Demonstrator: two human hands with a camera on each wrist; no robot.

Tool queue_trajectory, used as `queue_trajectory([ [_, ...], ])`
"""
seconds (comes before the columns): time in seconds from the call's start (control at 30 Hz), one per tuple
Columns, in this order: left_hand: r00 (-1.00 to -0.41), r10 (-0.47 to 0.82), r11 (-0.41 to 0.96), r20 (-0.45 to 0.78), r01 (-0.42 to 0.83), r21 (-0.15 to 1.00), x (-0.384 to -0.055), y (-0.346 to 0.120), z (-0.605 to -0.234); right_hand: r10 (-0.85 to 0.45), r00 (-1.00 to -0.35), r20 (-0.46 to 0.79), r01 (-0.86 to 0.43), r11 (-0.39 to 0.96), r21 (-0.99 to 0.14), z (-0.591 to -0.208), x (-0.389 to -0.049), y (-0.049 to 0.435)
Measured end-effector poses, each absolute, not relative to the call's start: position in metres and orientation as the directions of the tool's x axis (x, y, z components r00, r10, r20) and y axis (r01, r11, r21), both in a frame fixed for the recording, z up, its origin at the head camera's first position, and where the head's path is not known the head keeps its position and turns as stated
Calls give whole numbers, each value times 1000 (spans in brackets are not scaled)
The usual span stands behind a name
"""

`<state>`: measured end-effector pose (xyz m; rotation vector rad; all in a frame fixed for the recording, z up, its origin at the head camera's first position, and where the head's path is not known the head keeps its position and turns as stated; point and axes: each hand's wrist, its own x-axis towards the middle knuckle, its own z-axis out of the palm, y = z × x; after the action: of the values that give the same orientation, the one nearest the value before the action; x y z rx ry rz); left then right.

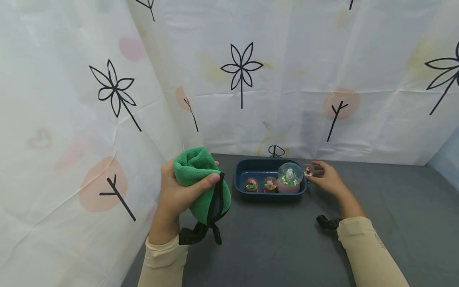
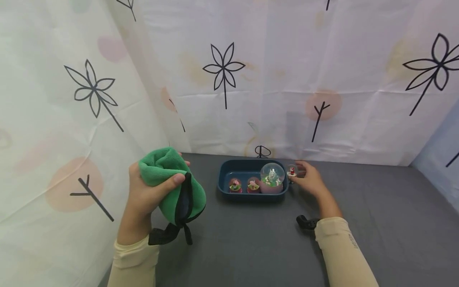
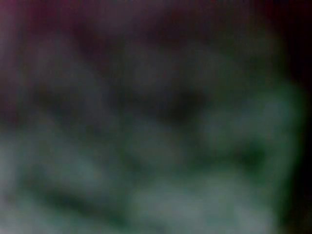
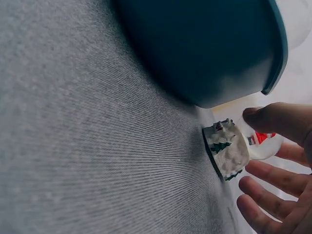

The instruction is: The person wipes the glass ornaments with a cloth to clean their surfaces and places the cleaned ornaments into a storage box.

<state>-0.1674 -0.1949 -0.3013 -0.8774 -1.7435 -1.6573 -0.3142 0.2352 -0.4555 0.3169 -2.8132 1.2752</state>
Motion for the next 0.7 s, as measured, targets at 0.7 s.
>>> queue_trajectory([
  [0.7,-633,101,50,768,774,631,-167,-192,-301,-197,-973,118,-222,681,-698,-469,-326,241],
])
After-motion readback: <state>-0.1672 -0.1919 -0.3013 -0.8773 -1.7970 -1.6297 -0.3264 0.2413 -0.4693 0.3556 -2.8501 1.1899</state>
